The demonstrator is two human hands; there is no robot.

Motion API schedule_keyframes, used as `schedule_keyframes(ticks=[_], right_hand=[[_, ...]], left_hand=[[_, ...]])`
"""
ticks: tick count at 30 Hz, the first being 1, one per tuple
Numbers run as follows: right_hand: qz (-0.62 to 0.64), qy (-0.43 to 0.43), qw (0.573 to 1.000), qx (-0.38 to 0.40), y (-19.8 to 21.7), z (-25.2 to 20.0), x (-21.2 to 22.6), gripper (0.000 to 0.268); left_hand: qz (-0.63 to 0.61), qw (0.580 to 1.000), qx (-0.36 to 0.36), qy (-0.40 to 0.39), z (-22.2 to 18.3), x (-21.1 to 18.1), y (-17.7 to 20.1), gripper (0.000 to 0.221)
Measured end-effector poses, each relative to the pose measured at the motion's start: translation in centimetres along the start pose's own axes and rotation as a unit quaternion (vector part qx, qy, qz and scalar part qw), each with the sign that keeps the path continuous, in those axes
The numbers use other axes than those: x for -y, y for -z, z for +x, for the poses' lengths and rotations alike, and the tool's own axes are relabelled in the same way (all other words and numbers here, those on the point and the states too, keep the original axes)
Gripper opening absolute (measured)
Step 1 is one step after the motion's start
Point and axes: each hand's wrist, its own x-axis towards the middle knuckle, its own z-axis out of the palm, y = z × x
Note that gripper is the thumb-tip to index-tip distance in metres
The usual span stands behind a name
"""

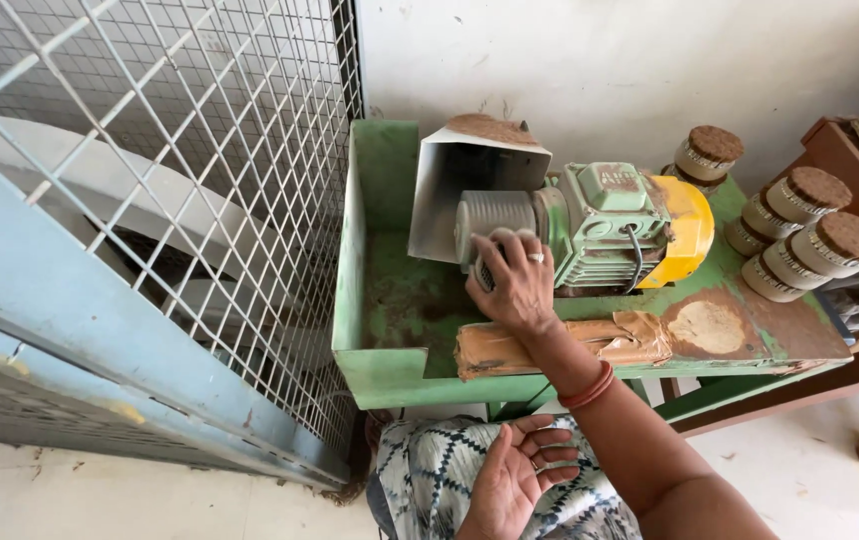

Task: The recorder is polishing small circular brown samples on a rotating industrial machine.

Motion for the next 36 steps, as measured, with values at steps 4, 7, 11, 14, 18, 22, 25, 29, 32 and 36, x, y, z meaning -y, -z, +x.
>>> schedule_keyframes(ticks=[4, 7, 11, 14, 18, 22, 25, 29, 32, 36], right_hand=[[0.006, -0.037, 0.999, -0.026, -1.8, 5.4, -2.5, 0.048], [0.007, -0.055, 0.998, -0.035, -4.8, 7.3, -3.5, 0.047], [0.013, -0.059, 0.998, -0.029, -3.0, 5.8, -1.2, 0.047], [0.007, -0.025, 1.0, 0.004, -0.5, 2.4, 0.6, 0.052], [0.013, -0.008, 1.0, 0.019, 0.4, -0.1, 0.7, 0.054], [0.02, -0.027, 0.999, -0.037, -1.2, 4.9, -1.7, 0.046], [0.028, -0.06, 0.997, -0.037, -4.5, 7.3, -3.2, 0.046], [0.035, -0.077, 0.996, -0.027, -3.4, 6.0, -1.2, 0.048], [0.027, -0.05, 0.998, -0.008, -1.1, 2.6, 0.4, 0.051], [0.007, -0.015, 1.0, 0.015, -0.1, -0.2, 0.1, 0.052]], left_hand=[[0.028, 0.999, -0.018, -0.005, -0.6, -0.7, -0.9, 0.063], [0.045, 0.998, -0.035, -0.004, -0.4, -1.0, -1.0, 0.063], [0.042, 0.998, -0.047, -0.005, -0.4, -1.2, -1.0, 0.063], [0.022, 0.999, -0.037, -0.009, -0.3, -0.9, -0.7, 0.062], [-0.01, 1.0, -0.022, -0.008, -0.2, -0.6, -0.2, 0.061], [0.008, 0.999, -0.03, -0.009, -0.3, -0.7, -0.6, 0.061], [0.027, 0.999, -0.037, -0.013, -0.3, -0.9, -0.8, 0.061], [0.026, 0.999, -0.044, -0.013, -0.3, -0.9, -0.7, 0.061], [0.017, 0.999, -0.037, -0.018, -0.3, -0.9, -0.5, 0.06], [-0.011, 0.999, -0.041, -0.011, -0.2, -0.6, -0.3, 0.059]])
